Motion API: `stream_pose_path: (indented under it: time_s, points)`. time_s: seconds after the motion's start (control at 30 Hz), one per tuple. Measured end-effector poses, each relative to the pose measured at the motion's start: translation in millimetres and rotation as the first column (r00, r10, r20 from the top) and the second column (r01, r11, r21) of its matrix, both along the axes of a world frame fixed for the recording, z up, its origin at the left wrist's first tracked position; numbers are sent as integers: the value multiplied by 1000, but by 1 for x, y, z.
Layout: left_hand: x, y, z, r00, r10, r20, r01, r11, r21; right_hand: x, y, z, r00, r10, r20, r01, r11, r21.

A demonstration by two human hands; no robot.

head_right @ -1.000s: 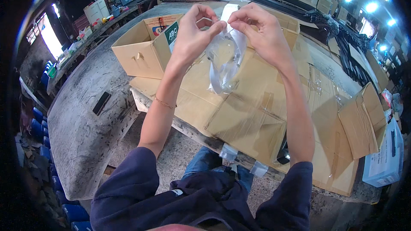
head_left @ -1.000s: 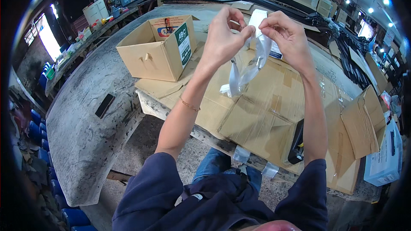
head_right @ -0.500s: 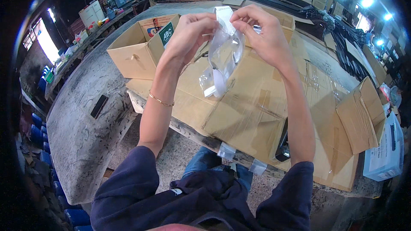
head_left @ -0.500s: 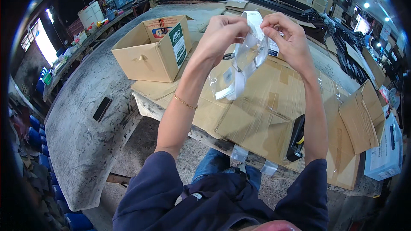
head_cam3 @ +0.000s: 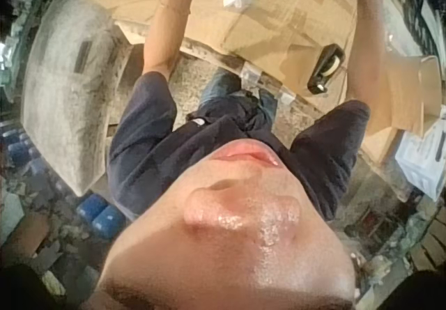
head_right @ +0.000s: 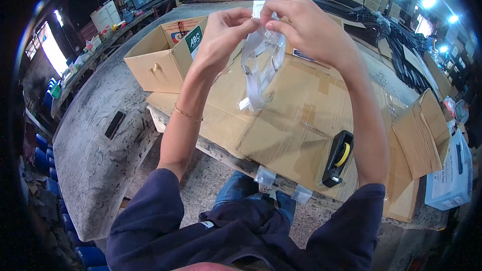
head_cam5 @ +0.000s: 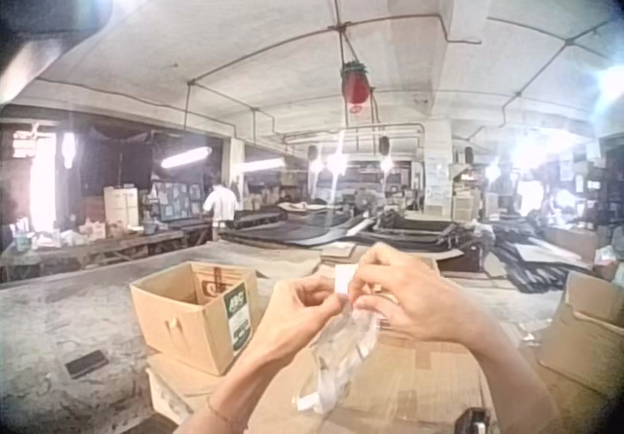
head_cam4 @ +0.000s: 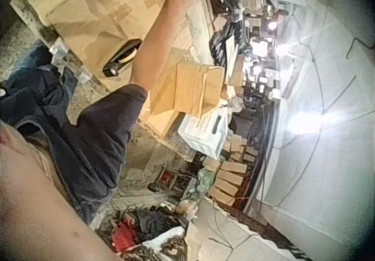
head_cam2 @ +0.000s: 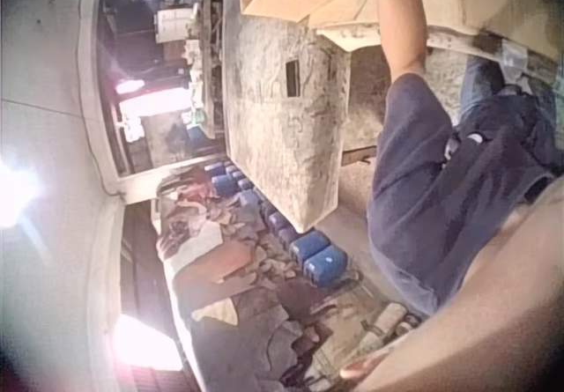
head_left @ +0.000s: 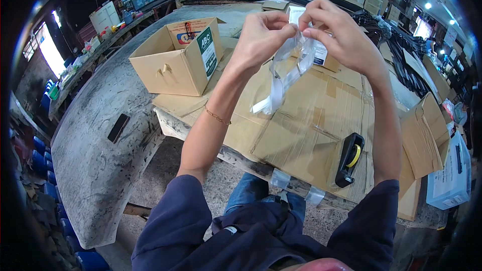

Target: The recorder is assembling white straps, applying tape, and organizing them on a workbench in a workshop setting.

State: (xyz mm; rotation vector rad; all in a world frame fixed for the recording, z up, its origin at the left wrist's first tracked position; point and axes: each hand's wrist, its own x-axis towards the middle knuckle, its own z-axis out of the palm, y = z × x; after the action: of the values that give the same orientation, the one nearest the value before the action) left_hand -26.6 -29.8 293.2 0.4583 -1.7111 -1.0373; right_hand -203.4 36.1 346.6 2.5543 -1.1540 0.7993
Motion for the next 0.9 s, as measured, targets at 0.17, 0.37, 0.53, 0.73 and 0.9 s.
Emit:
stream_pose_path:
  time_s: [0.17,0.37,0.53,0.73,0.9]
  points:
    - [2,9,19,999,-25,-32,22,997,-74,-3,-8,-5,937,161,310,-170,985,4]
    - [0,2,34,990,-142,2,142,989,-46,-8,-4,6,865,265,427,-282,959,-23]
    - [-8,-7,36,965,-264,-9,264,964,31,-15,-2,6,836,310,452,-323,945,-52]
    - [-14,-18,38,857,-504,-112,516,829,217,-11,11,15,818,222,530,-285,958,40]
    - [-13,-17,43,675,-720,-162,729,616,299,-13,21,20,822,141,552,-257,956,138]
